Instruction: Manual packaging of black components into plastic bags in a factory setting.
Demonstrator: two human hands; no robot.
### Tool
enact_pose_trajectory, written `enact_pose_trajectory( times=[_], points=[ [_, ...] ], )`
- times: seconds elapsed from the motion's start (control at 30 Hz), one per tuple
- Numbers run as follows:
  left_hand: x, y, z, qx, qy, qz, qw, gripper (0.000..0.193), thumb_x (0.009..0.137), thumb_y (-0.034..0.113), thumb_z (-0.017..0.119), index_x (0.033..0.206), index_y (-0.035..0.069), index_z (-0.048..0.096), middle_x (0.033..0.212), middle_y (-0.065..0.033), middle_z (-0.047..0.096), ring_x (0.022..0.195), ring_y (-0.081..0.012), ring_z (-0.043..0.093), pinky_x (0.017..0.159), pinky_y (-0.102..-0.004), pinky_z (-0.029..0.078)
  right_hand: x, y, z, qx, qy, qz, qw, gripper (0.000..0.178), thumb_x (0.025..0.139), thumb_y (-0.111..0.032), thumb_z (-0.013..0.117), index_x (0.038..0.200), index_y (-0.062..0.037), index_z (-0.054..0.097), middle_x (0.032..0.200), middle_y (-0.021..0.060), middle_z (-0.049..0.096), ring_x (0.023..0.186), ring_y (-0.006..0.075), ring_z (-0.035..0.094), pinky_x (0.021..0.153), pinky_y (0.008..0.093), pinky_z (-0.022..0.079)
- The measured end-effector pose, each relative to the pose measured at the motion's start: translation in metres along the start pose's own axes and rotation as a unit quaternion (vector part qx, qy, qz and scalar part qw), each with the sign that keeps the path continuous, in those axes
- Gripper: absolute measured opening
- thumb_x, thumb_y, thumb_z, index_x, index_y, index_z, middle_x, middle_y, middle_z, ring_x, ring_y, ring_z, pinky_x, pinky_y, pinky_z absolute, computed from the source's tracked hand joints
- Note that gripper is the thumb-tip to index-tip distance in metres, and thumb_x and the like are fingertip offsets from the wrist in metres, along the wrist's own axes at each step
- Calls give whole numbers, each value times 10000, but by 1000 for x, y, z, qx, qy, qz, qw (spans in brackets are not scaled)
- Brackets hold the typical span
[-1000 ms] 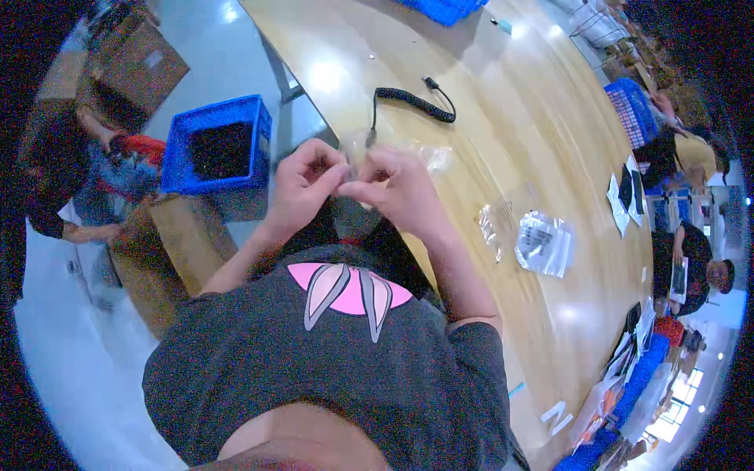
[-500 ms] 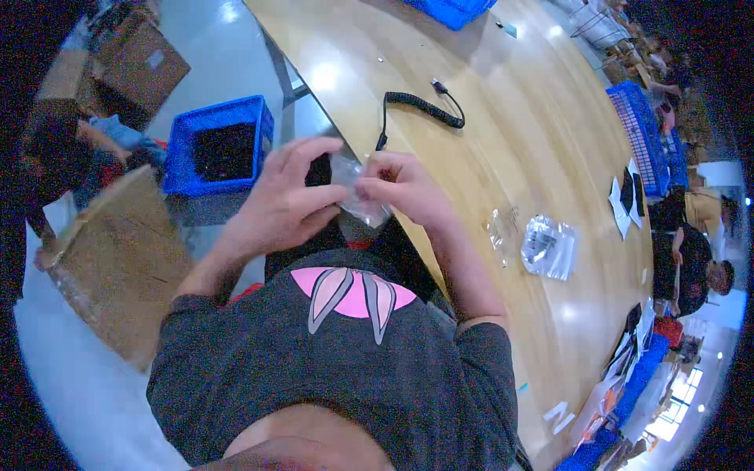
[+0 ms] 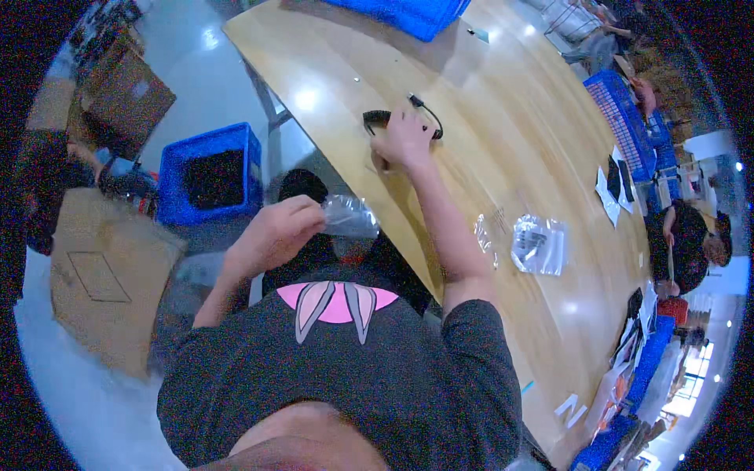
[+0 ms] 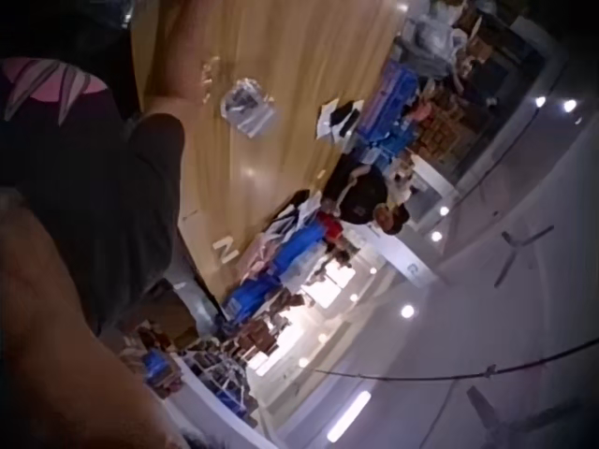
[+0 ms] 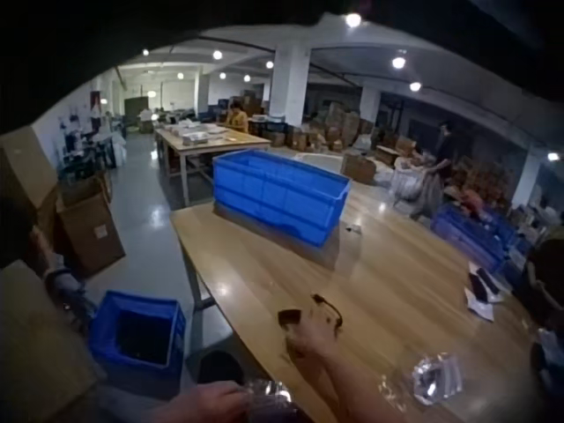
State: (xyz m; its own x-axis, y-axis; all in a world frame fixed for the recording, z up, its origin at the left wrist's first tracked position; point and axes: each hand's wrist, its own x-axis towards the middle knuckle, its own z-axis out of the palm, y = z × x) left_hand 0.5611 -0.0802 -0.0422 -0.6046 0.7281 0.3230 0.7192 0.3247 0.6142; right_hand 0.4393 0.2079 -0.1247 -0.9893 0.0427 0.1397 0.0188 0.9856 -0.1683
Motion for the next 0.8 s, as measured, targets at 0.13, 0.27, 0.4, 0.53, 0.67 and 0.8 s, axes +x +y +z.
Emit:
enact_pose_trajectory(
  times=[0.13,0.27,0.4,0.53,0.67,0.8],
  points=[
    [-8,-8,7,7,24,-21,999,85,846,91,651,909,59,602,875,-106,598,823,-303,640,680,-399,527,-16,5,-12,-6,-9,-20,1000,425,760,-302,682,1109,-63,644,1306,191,521,1309,361,413,1032,596,335],
    [-7,-16,10,-2,8,-30,1000,102,853,48,663,945,36,621,916,-133,614,838,-340,646,698,-399,534,-11,41,-24,-44,44,-86,994,376,769,-376,716,1104,-209,740,1415,221,432,1370,407,319,1059,601,276],
    [2,-17,6,17,41,-56,997,85,867,84,651,938,49,618,902,-127,608,830,-336,640,691,-404,528,8,57,-28,46,-30,-119,991,405,736,-418,774,1090,-223,754,1307,212,539,1231,409,477,1007,581,380],
    [11,-21,5,35,75,-82,993,116,918,156,607,904,43,627,879,-123,608,815,-336,634,691,-417,520,-5,47,-17,92,27,-177,980,399,768,-310,765,1119,-133,698,1043,177,657,974,367,621,846,426,512],
    [21,-30,-10,63,146,-107,981,172,937,160,579,907,6,650,894,-159,650,849,-366,634,722,-427,512,-38,21,-36,101,42,-97,989,338,850,-217,691,1144,-75,606,1007,205,646,956,408,614,825,473,499],
    [50,-15,-46,135,404,-99,899,223,989,82,517,1077,-47,677,1069,-210,683,1026,-332,652,936,-386,487,-42,26,-41,246,-2,30,969,322,923,-176,587,1201,-51,484,917,208,645,849,382,633,774,457,501]
  ],
)
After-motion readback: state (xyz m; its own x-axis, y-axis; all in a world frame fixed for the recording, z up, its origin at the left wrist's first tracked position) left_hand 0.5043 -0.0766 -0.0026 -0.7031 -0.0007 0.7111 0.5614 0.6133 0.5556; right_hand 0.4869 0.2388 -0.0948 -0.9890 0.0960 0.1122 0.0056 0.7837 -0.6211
